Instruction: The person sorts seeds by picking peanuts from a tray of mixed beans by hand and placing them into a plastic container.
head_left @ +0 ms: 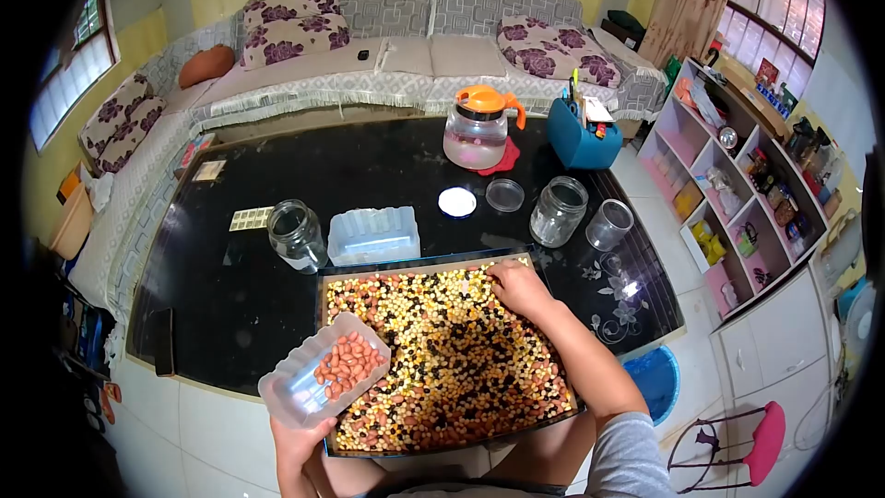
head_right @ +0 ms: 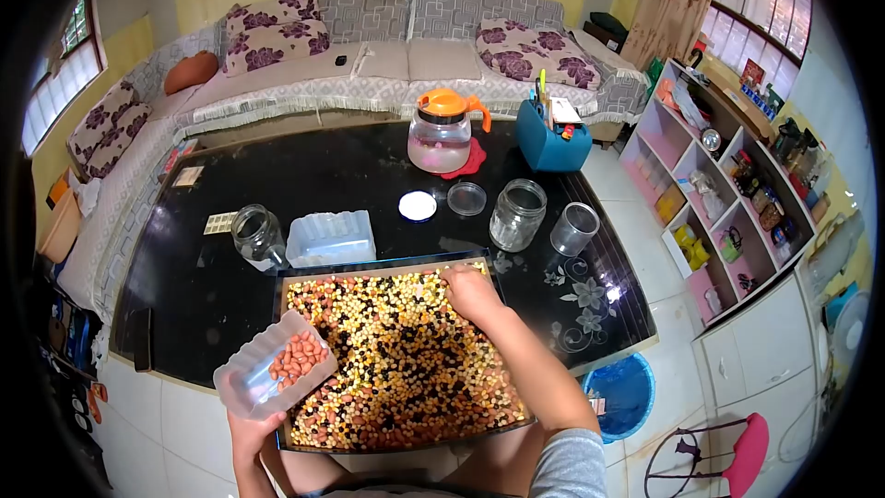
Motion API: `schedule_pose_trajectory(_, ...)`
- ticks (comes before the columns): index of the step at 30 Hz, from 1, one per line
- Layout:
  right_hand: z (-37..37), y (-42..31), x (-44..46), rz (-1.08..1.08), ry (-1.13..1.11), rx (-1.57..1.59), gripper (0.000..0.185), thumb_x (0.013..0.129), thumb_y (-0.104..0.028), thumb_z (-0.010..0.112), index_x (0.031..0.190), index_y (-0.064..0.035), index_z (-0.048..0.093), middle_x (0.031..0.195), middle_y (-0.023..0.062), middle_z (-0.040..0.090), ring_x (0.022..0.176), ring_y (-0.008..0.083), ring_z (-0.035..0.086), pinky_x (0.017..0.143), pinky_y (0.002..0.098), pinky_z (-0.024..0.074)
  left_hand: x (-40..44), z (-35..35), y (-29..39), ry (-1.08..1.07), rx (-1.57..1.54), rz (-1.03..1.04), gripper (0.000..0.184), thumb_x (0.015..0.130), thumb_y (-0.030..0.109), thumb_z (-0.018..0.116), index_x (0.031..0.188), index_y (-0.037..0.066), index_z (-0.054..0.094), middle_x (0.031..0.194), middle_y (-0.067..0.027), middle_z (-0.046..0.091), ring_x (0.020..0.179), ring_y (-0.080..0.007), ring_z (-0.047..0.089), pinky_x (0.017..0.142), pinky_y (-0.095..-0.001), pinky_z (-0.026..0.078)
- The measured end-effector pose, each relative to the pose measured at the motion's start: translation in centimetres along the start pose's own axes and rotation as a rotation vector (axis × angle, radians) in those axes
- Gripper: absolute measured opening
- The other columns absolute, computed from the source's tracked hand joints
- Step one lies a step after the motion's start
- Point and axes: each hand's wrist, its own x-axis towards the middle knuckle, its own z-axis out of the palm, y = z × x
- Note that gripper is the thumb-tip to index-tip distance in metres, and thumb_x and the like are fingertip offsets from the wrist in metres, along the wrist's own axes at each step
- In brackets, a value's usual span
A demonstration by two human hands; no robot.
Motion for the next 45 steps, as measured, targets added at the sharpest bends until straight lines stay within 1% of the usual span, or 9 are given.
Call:
schedule_pose_trajectory(13, -0.8, -1.4, 1.0, 0.084, -0.141, 0.099, 0.014, 0.081, -0.017, 0.055, 0.083, -0.0042, 0.058, 0.09, 0.0146, 0.063, 0.084, 0.031, 0.06, 0.075, 0.0403, 0.0482, -0.2, -0.1, 0.6, 0.031, 0.108, -0.092, 0.093, 0.052, 0.014, 0.085, 0.126, -0.002, 0.031, 0.119, -0.0142, 0.047, 0.11, -0.024, 0.048, 0.095, -0.0375, 0.039)
schedule_pose_trajectory(17, -4.0, -6.6, 1.6, -0.029, -0.125, 0.444, 0.012, 0.08, -0.016, 0.06, 0.085, -0.0053, 0.059, 0.085, 0.0096, 0.064, 0.077, 0.0231, 0.062, 0.07, 0.0328, 0.0499, -0.1, -0.3, 0.4, 0.041, 0.103, -0.033, 0.093, 0.051, 0.016, 0.085, 0.125, -0.002, 0.032, 0.118, -0.0138, 0.048, 0.109, -0.0234, 0.049, 0.094, -0.0376, 0.04)
schedule_pose_trajectory(19, -4.4, -9.3, 1.8, -0.318, -0.008, 0.664, 0.012, 0.077, -0.011, 0.066, 0.087, -0.0056, 0.062, 0.076, 0.0041, 0.062, 0.065, 0.0097, 0.057, 0.057, 0.0229, 0.046, -0.1, -0.3, 0.3, 0.037, 0.125, -0.054, 0.094, 0.051, 0.017, 0.086, 0.125, -0.002, 0.031, 0.117, -0.0136, 0.048, 0.109, -0.0232, 0.049, 0.094, -0.0377, 0.04)
schedule_pose_trajectory(23, -4.7, -15.4, 1.3, -0.607, -0.009, 0.674, 0.013, 0.077, -0.008, 0.065, 0.089, -0.0042, 0.063, 0.08, 0.0051, 0.061, 0.064, 0.0134, 0.058, 0.058, 0.0249, 0.0482, -0.1, 0.4, 0.6, 0.059, 0.083, -0.014, 0.095, 0.051, 0.021, 0.087, 0.125, -0.001, 0.031, 0.117, -0.0134, 0.048, 0.109, -0.0232, 0.049, 0.094, -0.0372, 0.041)
schedule_pose_trajectory(26, -4.7, -17.8, 0.6, -0.644, -0.139, 0.71, 0.014, 0.078, -0.011, 0.061, 0.09, -0.0045, 0.06, 0.083, 0.0105, 0.059, 0.077, 0.0265, 0.059, 0.066, 0.0326, 0.0487, 0.0, 0.4, 0.7, 0.03, 0.134, 0.017, 0.095, 0.05, 0.023, 0.087, 0.124, -0.001, 0.032, 0.117, -0.0129, 0.048, 0.108, -0.0225, 0.049, 0.093, -0.0366, 0.041)
schedule_pose_trajectory(29, -4.1, -16.2, 1.4, -0.694, 0.05, 0.677, 0.019, 0.077, -0.007, 0.064, 0.095, -0.0025, 0.062, 0.084, 0.0081, 0.061, 0.068, 0.0154, 0.06, 0.059, 0.0269, 0.0507, -0.1, 0.2, 0.6, 0.044, 0.162, 0.019, 0.094, 0.05, 0.023, 0.088, 0.123, -0.001, 0.034, 0.116, -0.0128, 0.049, 0.108, -0.022, 0.05, 0.092, -0.0359, 0.041)
schedule_pose_trajectory(32, -4.3, -10.9, 2.2, -0.365, 0.015, 0.575, 0.016, 0.077, -0.005, 0.06, 0.093, -0.0049, 0.063, 0.082, 0.0081, 0.06, 0.065, 0.0161, 0.058, 0.06, 0.0258, 0.0472, 0.0, 0.1, 0.5, 0.04, 0.154, 0.04, 0.093, 0.049, 0.023, 0.088, 0.122, 0.0, 0.036, 0.116, -0.0121, 0.05, 0.107, -0.0217, 0.05, 0.092, -0.0357, 0.041)
schedule_pose_trajectory(36, -3.1, -2.7, 1.5, -0.065, -0.142, 0.257, 0.019, 0.072, -0.007, 0.06, 0.091, -0.0044, 0.061, 0.081, 0.0111, 0.058, 0.076, 0.0284, 0.058, 0.071, 0.0352, 0.0475, 0.1, 0.0, 0.4, 0.032, 0.192, 0.044, 0.093, 0.048, 0.022, 0.088, 0.123, 0.0, 0.036, 0.116, -0.0113, 0.05, 0.108, -0.0217, 0.05, 0.093, -0.0361, 0.041)
schedule_pose_trajectory(45, -2.0, -0.5, -0.5, -0.12, -0.25, 0.246, 0.02, 0.072, -0.01, 0.064, 0.091, -0.0043, 0.065, 0.078, 0.0099, 0.063, 0.07, 0.0214, 0.061, 0.066, 0.0296, 0.0488, 0.2, 0.2, 1.0, 0.007, 0.193, 0.059, 0.091, 0.048, 0.022, 0.087, 0.121, 0.001, 0.037, 0.115, -0.0107, 0.05, 0.108, -0.0215, 0.05, 0.094, -0.0361, 0.04)
